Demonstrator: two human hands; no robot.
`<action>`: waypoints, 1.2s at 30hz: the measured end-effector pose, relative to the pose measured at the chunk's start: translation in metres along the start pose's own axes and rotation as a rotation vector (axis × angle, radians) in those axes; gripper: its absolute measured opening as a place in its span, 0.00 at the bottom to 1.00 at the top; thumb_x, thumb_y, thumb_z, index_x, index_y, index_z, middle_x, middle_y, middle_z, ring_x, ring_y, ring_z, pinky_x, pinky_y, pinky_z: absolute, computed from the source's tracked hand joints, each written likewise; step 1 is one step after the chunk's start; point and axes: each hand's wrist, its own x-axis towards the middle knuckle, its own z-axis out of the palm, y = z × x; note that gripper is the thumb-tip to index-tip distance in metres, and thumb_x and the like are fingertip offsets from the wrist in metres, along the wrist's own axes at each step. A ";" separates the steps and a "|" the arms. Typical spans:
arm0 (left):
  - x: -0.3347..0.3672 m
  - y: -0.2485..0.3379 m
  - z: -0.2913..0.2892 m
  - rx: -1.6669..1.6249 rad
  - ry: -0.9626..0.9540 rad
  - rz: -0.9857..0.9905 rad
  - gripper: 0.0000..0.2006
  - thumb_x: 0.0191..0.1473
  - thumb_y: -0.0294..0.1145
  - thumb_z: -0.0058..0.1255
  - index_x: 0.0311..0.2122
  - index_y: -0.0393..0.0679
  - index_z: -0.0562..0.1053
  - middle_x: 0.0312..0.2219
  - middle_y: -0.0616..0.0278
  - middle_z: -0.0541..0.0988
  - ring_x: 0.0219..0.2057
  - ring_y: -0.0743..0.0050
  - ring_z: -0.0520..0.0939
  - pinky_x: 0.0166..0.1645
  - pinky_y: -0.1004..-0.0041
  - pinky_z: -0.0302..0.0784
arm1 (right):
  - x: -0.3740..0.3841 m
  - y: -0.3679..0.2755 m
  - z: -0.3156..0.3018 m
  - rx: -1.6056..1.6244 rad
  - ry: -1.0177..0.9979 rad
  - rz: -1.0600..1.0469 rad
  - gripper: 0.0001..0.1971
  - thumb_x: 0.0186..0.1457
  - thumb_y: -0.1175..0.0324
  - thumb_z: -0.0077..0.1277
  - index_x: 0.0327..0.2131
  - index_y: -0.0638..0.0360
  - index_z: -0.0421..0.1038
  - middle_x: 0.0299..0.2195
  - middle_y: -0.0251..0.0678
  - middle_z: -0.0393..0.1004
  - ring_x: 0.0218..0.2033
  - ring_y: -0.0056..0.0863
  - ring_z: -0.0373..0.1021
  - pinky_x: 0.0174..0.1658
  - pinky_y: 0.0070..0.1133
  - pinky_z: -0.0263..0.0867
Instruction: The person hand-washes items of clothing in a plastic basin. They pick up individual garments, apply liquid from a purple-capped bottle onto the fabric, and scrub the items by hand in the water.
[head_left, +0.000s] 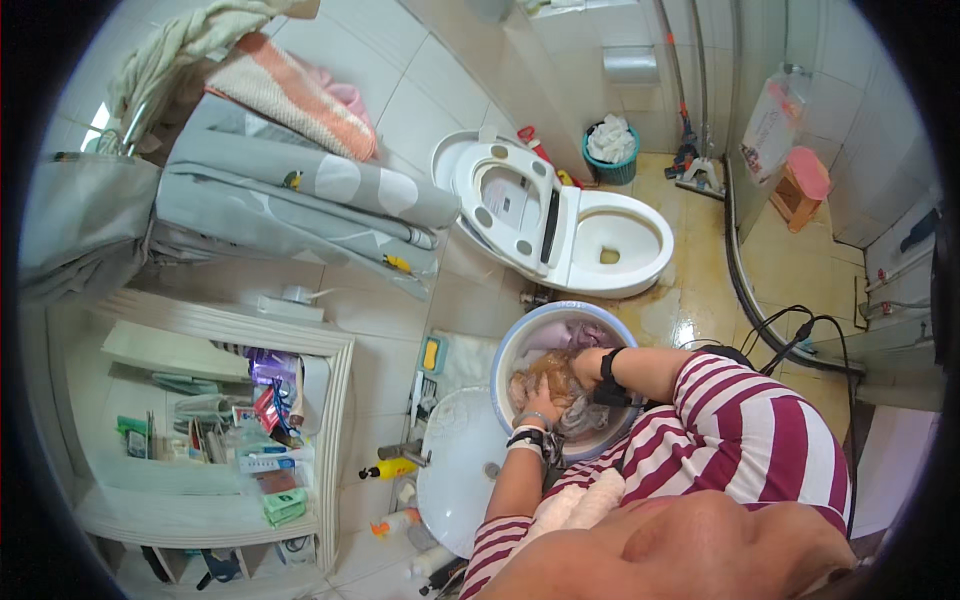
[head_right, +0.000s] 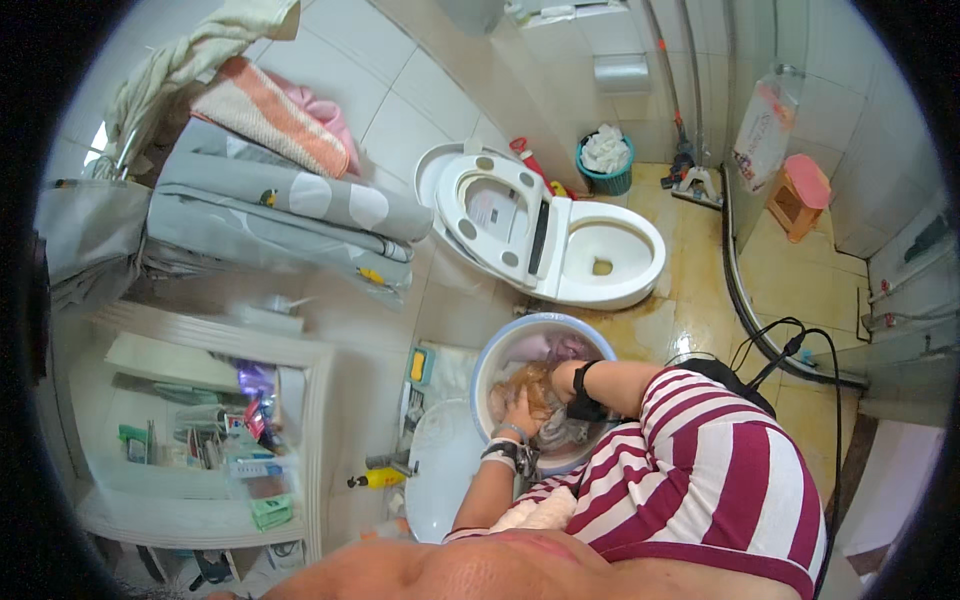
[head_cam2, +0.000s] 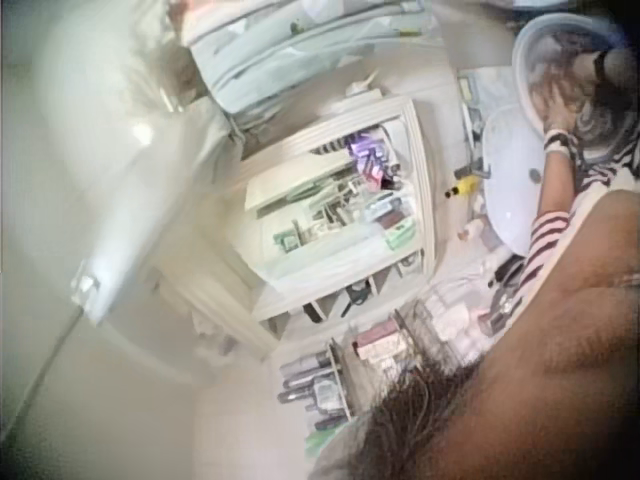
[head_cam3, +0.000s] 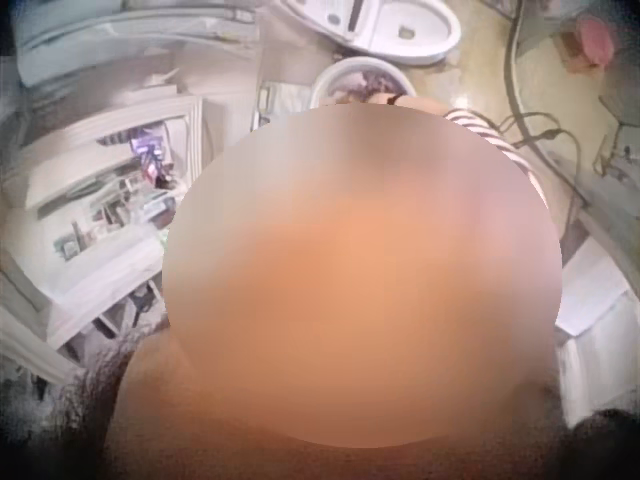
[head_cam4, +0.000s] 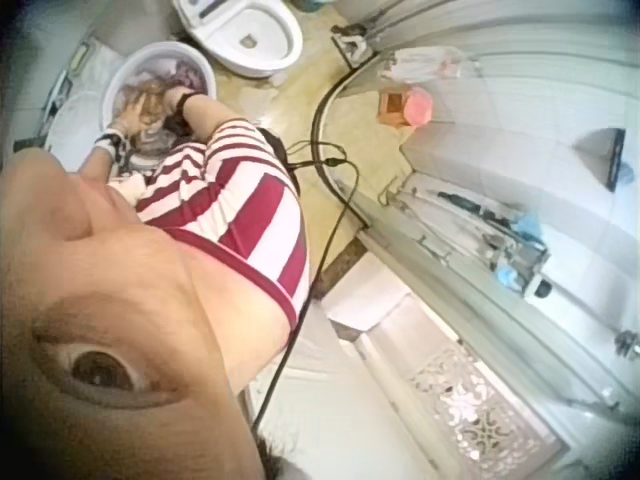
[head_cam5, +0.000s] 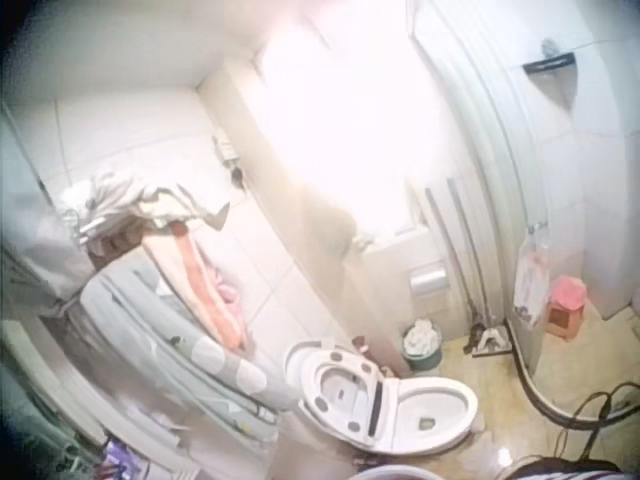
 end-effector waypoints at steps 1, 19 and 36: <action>0.002 0.003 -0.003 0.070 0.010 -0.012 0.51 0.40 0.61 0.51 0.63 0.59 0.35 0.62 0.44 0.34 0.62 0.43 0.45 0.62 0.52 0.44 | -0.004 0.000 0.000 0.002 0.012 0.013 0.15 0.32 0.69 0.53 0.31 0.60 0.78 0.35 0.49 0.74 0.36 0.43 0.72 0.38 0.35 0.67; -0.066 0.037 -0.070 -2.322 0.178 0.426 0.24 0.56 0.55 0.37 0.47 0.48 0.67 0.46 0.61 0.71 0.47 0.63 0.72 0.53 0.63 0.66 | -0.060 -0.062 -0.065 1.476 0.305 -0.929 0.15 0.42 0.76 0.48 0.38 0.62 0.71 0.31 0.32 0.73 0.32 0.22 0.68 0.40 0.20 0.65; -0.105 0.011 -0.068 -1.467 0.591 0.128 0.20 0.60 0.42 0.33 0.45 0.34 0.65 0.40 0.57 0.72 0.41 0.68 0.74 0.46 0.71 0.71 | -0.071 -0.027 -0.061 0.307 0.966 -0.225 0.20 0.55 0.51 0.42 0.31 0.62 0.69 0.30 0.50 0.71 0.32 0.50 0.68 0.37 0.38 0.64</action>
